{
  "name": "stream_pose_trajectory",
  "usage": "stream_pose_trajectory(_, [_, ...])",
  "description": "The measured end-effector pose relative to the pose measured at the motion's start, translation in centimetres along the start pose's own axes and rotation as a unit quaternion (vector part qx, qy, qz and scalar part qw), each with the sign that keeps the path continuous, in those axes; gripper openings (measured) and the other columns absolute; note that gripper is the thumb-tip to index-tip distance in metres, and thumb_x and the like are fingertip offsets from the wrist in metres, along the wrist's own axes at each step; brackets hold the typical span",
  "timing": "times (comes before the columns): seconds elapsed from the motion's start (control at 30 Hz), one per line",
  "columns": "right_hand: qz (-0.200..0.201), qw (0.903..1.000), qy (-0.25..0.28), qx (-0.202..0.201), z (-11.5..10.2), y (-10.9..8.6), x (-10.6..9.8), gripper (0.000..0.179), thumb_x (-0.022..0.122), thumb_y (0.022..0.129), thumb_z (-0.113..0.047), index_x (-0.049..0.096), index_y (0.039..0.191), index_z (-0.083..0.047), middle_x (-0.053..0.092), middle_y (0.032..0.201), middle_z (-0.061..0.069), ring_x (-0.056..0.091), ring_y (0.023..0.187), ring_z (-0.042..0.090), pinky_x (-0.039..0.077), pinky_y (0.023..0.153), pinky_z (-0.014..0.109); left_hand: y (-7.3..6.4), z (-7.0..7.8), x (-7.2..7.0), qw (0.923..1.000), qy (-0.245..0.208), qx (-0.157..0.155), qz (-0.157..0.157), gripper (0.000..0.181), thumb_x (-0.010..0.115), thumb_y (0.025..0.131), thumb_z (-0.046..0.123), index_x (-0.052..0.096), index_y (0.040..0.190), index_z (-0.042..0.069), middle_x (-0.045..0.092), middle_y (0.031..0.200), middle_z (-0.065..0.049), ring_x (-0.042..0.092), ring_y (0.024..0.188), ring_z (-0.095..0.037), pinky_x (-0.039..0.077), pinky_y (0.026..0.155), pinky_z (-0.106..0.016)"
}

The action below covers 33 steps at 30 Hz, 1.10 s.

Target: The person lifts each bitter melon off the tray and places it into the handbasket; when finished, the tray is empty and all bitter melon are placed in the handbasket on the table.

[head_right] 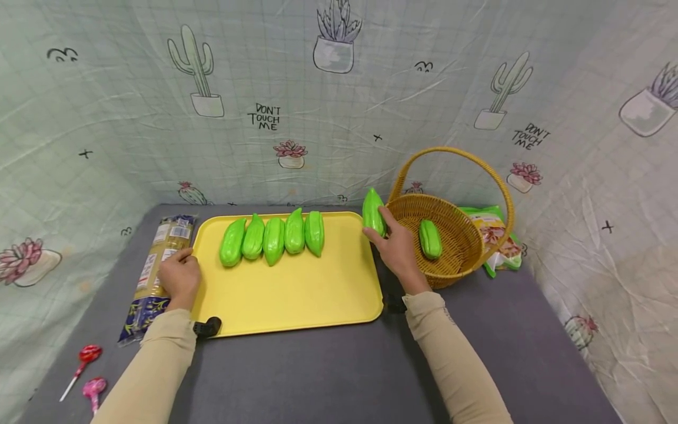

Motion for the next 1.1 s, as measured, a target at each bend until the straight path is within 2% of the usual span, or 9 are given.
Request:
stream_pose_trajectory(0.17, [0.000,0.9999,-0.004,0.013,0.3,0.0,-0.3,0.074,0.067,0.097,-0.039,0.036,0.160,-0.015,0.069,0.106,0.034,0.067,0.084,0.045,0.047,0.065,0.028,0.0,0.0,-0.1,1.0000,0.000,0.001,0.000,0.038,0.043,0.102,0.006,0.068,0.129,-0.003,0.066,0.131,-0.027,0.059,0.124,-0.046,0.047,0.106,-0.057])
stream_pose_trajectory(0.27, [0.002,0.9999,0.003,0.013,0.5,0.0,-0.5,0.074,0.067,0.097,-0.038,0.036,0.160,-0.014,0.071,0.110,0.033,0.070,0.092,0.044,0.047,0.066,0.025,-0.1,0.1,-0.1,1.0000,0.000,0.003,0.003,0.037,0.044,0.101,0.006,0.069,0.128,-0.004,0.066,0.130,-0.027,0.059,0.123,-0.045,0.047,0.106,-0.057])
stream_pose_trajectory(0.37, [0.001,0.9998,0.012,0.018,0.8,0.0,-0.8,0.074,0.067,0.098,-0.038,0.036,0.160,-0.013,0.071,0.110,0.032,0.070,0.095,0.045,0.049,0.067,0.029,-0.1,0.1,0.0,1.0000,0.000,0.005,0.006,0.037,0.045,0.101,0.006,0.069,0.126,-0.004,0.066,0.130,-0.028,0.059,0.123,-0.046,0.047,0.106,-0.057])
stream_pose_trajectory(0.5, [0.004,0.9994,0.025,0.024,1.3,0.1,-1.1,0.074,0.068,0.097,-0.036,0.037,0.159,-0.012,0.062,0.136,0.030,0.067,0.117,0.044,0.059,0.083,0.045,0.0,0.1,0.0,1.0000,0.004,0.004,0.006,0.037,0.045,0.101,0.005,0.070,0.126,-0.003,0.067,0.129,-0.028,0.059,0.122,-0.046,0.047,0.105,-0.057])
stream_pose_trajectory(0.6, [0.002,0.9990,0.033,0.031,1.8,0.2,-1.4,0.074,0.067,0.098,-0.036,0.035,0.160,-0.012,0.052,0.148,0.030,0.059,0.128,0.046,0.057,0.094,0.055,0.0,0.1,0.0,0.9999,0.008,0.006,0.010,0.037,0.045,0.100,0.005,0.070,0.125,-0.003,0.067,0.129,-0.027,0.060,0.122,-0.045,0.048,0.105,-0.057])
stream_pose_trajectory(0.83, [0.011,0.9989,0.022,0.040,2.7,0.4,-1.9,0.074,0.066,0.098,-0.038,0.035,0.160,-0.012,0.048,0.153,0.029,0.054,0.133,0.047,0.051,0.105,0.057,0.0,0.0,0.0,0.9999,0.008,0.010,0.008,0.037,0.045,0.101,0.005,0.070,0.127,-0.003,0.067,0.129,-0.027,0.060,0.121,-0.046,0.048,0.105,-0.057])
stream_pose_trajectory(0.97, [0.007,0.9988,0.012,0.048,3.3,0.4,-2.0,0.075,0.064,0.099,-0.043,0.034,0.160,-0.013,0.050,0.150,0.030,0.056,0.131,0.047,0.052,0.103,0.057,-0.1,-0.1,0.0,1.0000,0.007,0.005,0.003,0.038,0.043,0.102,0.006,0.069,0.129,-0.002,0.067,0.131,-0.027,0.059,0.122,-0.046,0.048,0.104,-0.057])
stream_pose_trajectory(1.03, [0.007,0.9987,0.000,0.050,3.7,0.5,-2.0,0.075,0.063,0.099,-0.045,0.034,0.160,-0.013,0.058,0.141,0.031,0.064,0.121,0.046,0.056,0.093,0.052,-0.1,-0.1,0.0,1.0000,0.007,0.004,0.002,0.038,0.043,0.102,0.007,0.069,0.129,-0.001,0.067,0.131,-0.026,0.059,0.122,-0.046,0.048,0.103,-0.057])
stream_pose_trajectory(1.1, [0.009,0.9985,-0.015,0.051,4.1,0.6,-2.1,0.075,0.063,0.099,-0.046,0.035,0.160,-0.012,0.069,0.116,0.030,0.069,0.098,0.042,0.055,0.079,0.043,0.0,-0.1,0.1,0.9999,0.008,0.005,0.005,0.038,0.044,0.101,0.007,0.069,0.128,-0.002,0.067,0.130,-0.026,0.059,0.121,-0.046,0.048,0.103,-0.057])
Point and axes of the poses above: each hand's wrist, its own y-axis towards the middle knuckle, its own x-axis out of the palm, z = x × y, the point moved 2 cm from there along y, towards the middle knuckle
